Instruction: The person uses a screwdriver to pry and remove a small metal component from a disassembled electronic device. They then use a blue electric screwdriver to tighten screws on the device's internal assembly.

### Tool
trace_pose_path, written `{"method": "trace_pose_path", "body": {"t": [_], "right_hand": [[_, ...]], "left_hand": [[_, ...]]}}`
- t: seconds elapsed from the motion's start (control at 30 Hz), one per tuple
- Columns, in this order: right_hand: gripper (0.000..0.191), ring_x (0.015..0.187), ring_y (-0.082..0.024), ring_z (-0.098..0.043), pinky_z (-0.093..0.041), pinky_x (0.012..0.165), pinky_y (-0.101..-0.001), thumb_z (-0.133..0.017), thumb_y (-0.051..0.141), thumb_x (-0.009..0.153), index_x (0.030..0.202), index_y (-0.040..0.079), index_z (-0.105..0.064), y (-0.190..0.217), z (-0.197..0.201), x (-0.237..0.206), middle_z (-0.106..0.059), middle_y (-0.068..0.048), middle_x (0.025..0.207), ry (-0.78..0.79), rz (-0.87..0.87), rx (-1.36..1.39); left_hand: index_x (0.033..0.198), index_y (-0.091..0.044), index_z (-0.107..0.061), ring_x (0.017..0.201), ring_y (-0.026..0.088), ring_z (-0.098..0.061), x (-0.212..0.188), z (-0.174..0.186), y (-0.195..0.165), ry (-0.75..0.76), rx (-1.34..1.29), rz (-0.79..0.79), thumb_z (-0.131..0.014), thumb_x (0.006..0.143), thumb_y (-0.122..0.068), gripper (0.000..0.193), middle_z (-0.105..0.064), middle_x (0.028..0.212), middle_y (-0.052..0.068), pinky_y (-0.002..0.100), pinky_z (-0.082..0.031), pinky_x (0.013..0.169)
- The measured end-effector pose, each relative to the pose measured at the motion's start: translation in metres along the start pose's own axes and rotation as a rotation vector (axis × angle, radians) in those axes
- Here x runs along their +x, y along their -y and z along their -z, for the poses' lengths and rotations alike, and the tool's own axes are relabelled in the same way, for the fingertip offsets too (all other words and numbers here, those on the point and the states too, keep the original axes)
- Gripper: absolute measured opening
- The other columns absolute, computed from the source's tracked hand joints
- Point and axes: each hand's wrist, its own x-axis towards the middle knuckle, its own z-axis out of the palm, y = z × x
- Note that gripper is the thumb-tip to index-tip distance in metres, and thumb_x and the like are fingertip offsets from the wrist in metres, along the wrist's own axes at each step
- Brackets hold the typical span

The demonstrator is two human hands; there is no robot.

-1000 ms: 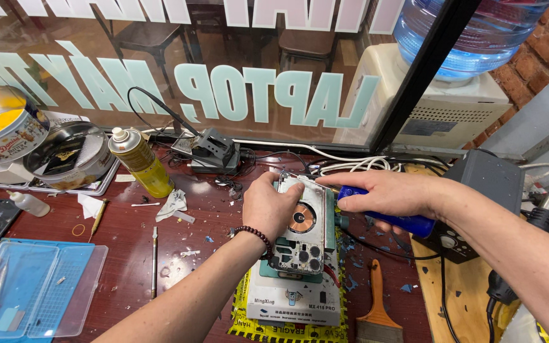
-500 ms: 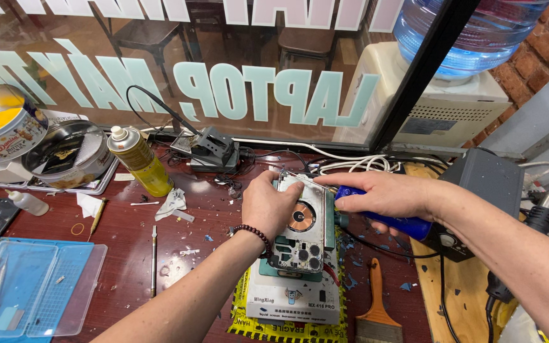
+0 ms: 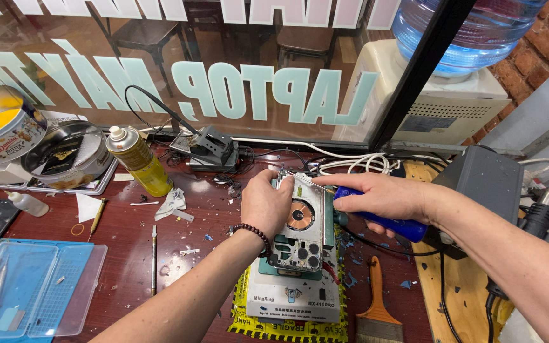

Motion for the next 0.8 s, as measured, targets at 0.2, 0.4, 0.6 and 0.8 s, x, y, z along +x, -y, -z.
{"method": "trace_pose_path", "body": {"t": [0.2,0.4,0.6,0.8], "right_hand": [[0.071,0.044,-0.011,-0.053,-0.049,0.04,-0.0289,-0.058,0.029,0.093,0.158,0.05,-0.039,0.0003,0.0003,0.0011,-0.056,-0.002,0.063,0.006,-0.003,-0.015],[0.07,0.043,-0.012,-0.053,-0.048,0.039,-0.029,-0.059,0.029,0.092,0.157,0.049,-0.04,-0.0018,0.0002,0.0025,-0.055,-0.002,0.062,0.009,0.004,-0.001],[0.067,0.043,-0.012,-0.052,-0.048,0.038,-0.0299,-0.059,0.028,0.092,0.153,0.048,-0.04,-0.0001,-0.0016,0.0012,-0.055,-0.003,0.063,-0.009,-0.023,0.035],[0.067,0.044,-0.011,-0.053,-0.049,0.039,-0.0292,-0.06,0.029,0.09,0.152,0.05,-0.042,0.0072,0.0003,0.0,-0.06,-0.001,0.068,-0.013,-0.043,0.0]], "left_hand": [[0.12,-0.005,-0.071,0.105,0.034,-0.073,-0.0019,0.0014,-0.0024,0.017,-0.002,0.022,-0.069,0.088,-0.037,0.045,-0.075,0.11,0.021,0.042,-0.056,0.093],[0.12,-0.005,-0.071,0.105,0.034,-0.073,-0.0021,0.0029,-0.004,0.022,0.005,0.025,-0.069,0.088,-0.037,0.045,-0.075,0.11,0.022,0.042,-0.056,0.093],[0.12,-0.005,-0.071,0.105,0.034,-0.073,-0.0021,0.002,-0.0032,0.028,-0.006,0.034,-0.069,0.088,-0.037,0.045,-0.074,0.109,0.022,0.042,-0.056,0.093],[0.119,-0.005,-0.071,0.105,0.035,-0.073,-0.001,0.0017,-0.0026,0.017,0.007,0.026,-0.07,0.088,-0.037,0.045,-0.074,0.108,0.023,0.042,-0.056,0.093]]}}
